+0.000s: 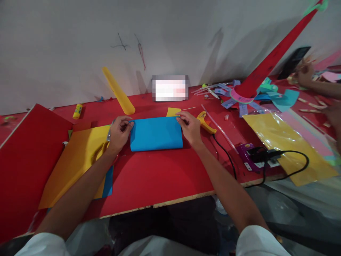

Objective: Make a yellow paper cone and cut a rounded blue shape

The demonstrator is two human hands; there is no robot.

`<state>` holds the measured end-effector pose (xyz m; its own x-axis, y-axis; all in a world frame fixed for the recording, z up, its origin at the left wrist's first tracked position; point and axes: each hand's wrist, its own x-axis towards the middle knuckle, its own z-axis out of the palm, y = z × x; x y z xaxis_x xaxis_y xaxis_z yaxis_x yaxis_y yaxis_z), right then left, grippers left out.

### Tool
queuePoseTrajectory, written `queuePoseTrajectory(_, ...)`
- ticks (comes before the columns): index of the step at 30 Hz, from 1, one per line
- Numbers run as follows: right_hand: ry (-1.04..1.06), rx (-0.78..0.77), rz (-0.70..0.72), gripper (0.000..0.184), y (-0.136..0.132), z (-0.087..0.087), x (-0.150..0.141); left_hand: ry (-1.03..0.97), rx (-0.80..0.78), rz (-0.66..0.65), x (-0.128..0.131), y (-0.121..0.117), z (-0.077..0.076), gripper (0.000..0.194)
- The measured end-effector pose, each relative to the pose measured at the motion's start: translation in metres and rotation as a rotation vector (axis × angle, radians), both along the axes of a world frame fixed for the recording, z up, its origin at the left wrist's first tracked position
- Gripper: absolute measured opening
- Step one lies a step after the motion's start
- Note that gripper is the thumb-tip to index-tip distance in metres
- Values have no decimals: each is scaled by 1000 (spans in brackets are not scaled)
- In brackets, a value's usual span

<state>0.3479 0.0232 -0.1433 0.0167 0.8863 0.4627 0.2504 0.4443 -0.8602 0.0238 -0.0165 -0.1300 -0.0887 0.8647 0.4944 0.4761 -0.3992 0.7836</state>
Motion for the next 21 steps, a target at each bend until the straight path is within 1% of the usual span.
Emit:
queuePoseTrajectory(6, 63, 15, 10, 18, 2, 1, -1, -31, -21, 0, 0, 0, 2, 23)
queuePoseTrajectory(11, 76, 2, 2, 25, 1, 3, -3, -51, -27, 19, 0, 1, 2, 26)
queuePoseTrajectory(15, 50, -39, 28, 32, 0, 3, 0, -62, -20, 25, 3, -1, 5, 26)
queuePoseTrajectory(19, 7, -48, 37, 31, 2, 1, 3, -41, -23, 24, 4, -3, 6, 29)
queuePoseTrajectory(21, -8, -49, 27, 29, 3, -1, 4, -37, -24, 31, 3, -2, 3, 26)
